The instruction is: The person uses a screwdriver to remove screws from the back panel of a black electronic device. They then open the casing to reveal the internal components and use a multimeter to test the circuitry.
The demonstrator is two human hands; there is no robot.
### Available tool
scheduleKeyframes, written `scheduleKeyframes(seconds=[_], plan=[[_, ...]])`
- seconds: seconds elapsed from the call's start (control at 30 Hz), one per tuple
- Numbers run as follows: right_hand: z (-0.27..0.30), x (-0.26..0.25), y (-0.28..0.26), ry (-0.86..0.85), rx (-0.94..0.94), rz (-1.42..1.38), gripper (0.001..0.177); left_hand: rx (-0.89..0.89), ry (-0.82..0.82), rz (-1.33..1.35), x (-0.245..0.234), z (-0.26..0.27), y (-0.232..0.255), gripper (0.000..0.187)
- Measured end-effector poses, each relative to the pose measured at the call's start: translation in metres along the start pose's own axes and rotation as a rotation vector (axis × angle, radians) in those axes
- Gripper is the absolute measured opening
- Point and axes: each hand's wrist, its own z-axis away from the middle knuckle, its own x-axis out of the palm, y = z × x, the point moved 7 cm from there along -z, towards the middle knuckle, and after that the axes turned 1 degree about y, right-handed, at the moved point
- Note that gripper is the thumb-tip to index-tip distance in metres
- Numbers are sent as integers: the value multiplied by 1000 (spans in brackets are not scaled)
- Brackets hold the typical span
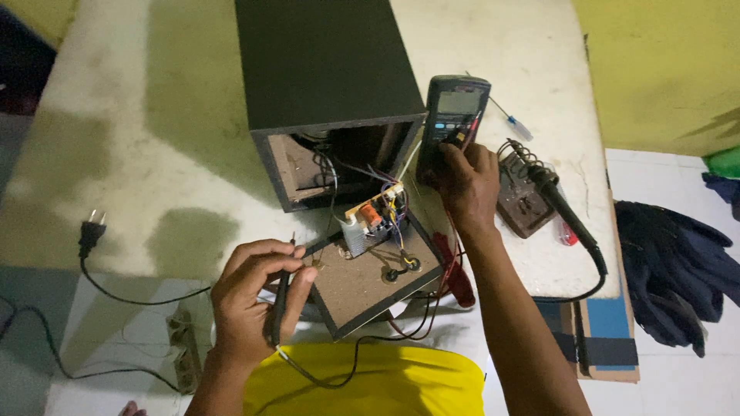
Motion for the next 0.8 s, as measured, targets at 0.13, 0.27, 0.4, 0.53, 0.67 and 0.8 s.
scheduleKeyframes(seconds=[0.13, 0.27, 0.4, 0.53, 0.67, 0.8], plan=[[3, 4, 6, 0, 16, -23, 51, -18, -9, 17, 3, 1, -6, 8], [-1, -6, -2, 104, 68, -15, 17, -57, 9, 1, 11, 4, -21, 7], [-14, -29, -20, 208, -5, -106, 9, -139, 96, 158, 20, 6, -44, 11], [-14, -27, -18, 224, 21, -23, 12, -149, 99, 119, 23, 6, -53, 11], [-10, -26, -8, 170, 82, -140, 11, -138, 69, 38, 21, 10, -63, 9], [-3, -56, -27, 205, 150, -269, 13, -147, 11, 50, 24, 9, -65, 13]])
